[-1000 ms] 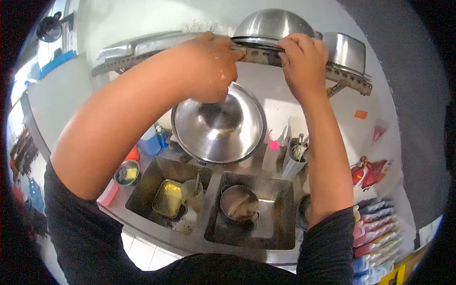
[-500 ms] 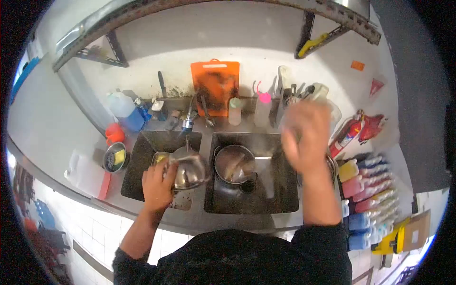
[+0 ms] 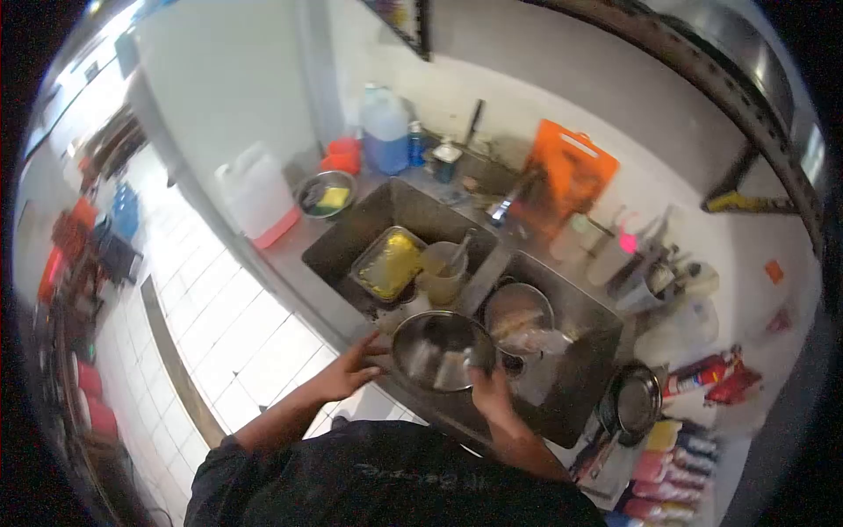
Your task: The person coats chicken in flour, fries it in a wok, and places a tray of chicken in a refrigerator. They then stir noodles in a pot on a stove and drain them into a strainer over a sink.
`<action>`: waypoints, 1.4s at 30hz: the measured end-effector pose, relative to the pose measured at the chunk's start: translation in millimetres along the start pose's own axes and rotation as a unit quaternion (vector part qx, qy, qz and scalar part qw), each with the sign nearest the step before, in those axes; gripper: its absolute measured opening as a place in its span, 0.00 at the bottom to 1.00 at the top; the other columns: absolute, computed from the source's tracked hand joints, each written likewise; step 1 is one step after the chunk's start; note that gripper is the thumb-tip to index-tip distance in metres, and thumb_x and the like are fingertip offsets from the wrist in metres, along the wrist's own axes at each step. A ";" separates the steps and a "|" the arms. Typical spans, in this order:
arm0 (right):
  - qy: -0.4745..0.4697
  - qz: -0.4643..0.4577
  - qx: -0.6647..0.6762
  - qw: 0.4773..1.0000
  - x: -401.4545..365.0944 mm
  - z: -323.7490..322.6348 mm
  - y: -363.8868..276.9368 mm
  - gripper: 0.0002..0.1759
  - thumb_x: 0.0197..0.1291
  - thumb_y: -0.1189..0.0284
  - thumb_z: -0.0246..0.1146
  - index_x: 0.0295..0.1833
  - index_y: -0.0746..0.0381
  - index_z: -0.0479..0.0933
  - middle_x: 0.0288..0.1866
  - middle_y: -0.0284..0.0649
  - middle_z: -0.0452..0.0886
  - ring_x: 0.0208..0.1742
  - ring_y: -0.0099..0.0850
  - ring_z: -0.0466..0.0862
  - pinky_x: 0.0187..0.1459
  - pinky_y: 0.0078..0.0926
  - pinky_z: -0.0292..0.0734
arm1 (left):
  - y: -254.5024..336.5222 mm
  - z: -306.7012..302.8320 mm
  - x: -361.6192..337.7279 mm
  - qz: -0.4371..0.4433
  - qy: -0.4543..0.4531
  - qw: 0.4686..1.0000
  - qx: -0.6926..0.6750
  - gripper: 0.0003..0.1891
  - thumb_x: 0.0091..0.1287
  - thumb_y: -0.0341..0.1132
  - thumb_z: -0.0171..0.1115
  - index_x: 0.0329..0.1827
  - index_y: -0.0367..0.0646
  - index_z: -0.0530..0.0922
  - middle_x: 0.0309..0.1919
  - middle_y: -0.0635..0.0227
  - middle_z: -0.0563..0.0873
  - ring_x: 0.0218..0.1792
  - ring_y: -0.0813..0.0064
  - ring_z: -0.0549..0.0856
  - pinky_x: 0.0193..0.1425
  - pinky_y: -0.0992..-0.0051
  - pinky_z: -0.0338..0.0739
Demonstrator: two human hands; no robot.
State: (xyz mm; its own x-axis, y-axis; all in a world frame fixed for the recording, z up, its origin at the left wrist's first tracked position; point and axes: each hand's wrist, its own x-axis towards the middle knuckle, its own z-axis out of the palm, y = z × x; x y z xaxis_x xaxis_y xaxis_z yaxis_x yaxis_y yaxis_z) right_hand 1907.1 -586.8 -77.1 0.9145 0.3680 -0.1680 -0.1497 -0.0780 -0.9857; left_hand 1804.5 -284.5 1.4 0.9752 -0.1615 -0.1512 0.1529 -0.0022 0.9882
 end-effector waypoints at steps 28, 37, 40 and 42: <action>-0.409 -0.012 -0.668 0.622 112.1 581.0 111.7 0.27 0.60 0.68 0.65 0.62 0.72 0.74 0.53 0.64 0.82 0.56 0.58 0.82 0.59 0.49 0.75 | -419.4 -174.5 -724.7 -0.353 0.497 0.588 -0.532 0.21 0.71 0.49 0.61 0.60 0.46 0.83 0.56 0.59 0.87 0.52 0.57 0.88 0.55 0.61 0.82; -0.496 -0.389 -0.546 0.552 317.0 1037.6 245.9 0.30 0.57 0.67 0.67 0.63 0.71 0.74 0.52 0.61 0.83 0.53 0.56 0.84 0.59 0.47 0.77 | -294.3 -370.1 -813.4 -0.674 0.560 0.472 -0.096 0.23 0.69 0.53 0.59 0.53 0.44 0.87 0.52 0.56 0.88 0.56 0.50 0.85 0.62 0.56 0.79; -0.490 -0.249 -0.655 0.519 252.2 1327.6 132.9 0.34 0.47 0.66 0.75 0.59 0.67 0.70 0.56 0.61 0.83 0.60 0.58 0.82 0.59 0.51 0.79 | -323.1 -389.2 -823.6 -0.639 0.641 0.417 -0.084 0.20 0.71 0.49 0.57 0.51 0.42 0.87 0.52 0.53 0.88 0.56 0.50 0.85 0.63 0.55 0.79; -0.499 -0.331 -0.616 0.512 183.6 1467.3 65.9 0.31 0.52 0.67 0.72 0.60 0.63 0.69 0.53 0.57 0.84 0.57 0.56 0.84 0.57 0.52 0.79 | -333.6 -404.6 -823.3 -0.592 0.684 0.416 -0.092 0.18 0.70 0.45 0.56 0.52 0.44 0.86 0.52 0.51 0.87 0.56 0.49 0.85 0.62 0.54 0.78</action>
State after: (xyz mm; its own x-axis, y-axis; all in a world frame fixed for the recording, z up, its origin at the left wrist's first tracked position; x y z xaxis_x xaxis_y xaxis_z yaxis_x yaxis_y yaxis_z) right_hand 1513.7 835.3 -196.7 -0.1283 0.9338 -0.3341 0.9816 0.0715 -0.1771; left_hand 1015.4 248.5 -212.9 -0.6421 0.5585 -0.5251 0.5423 0.8151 0.2037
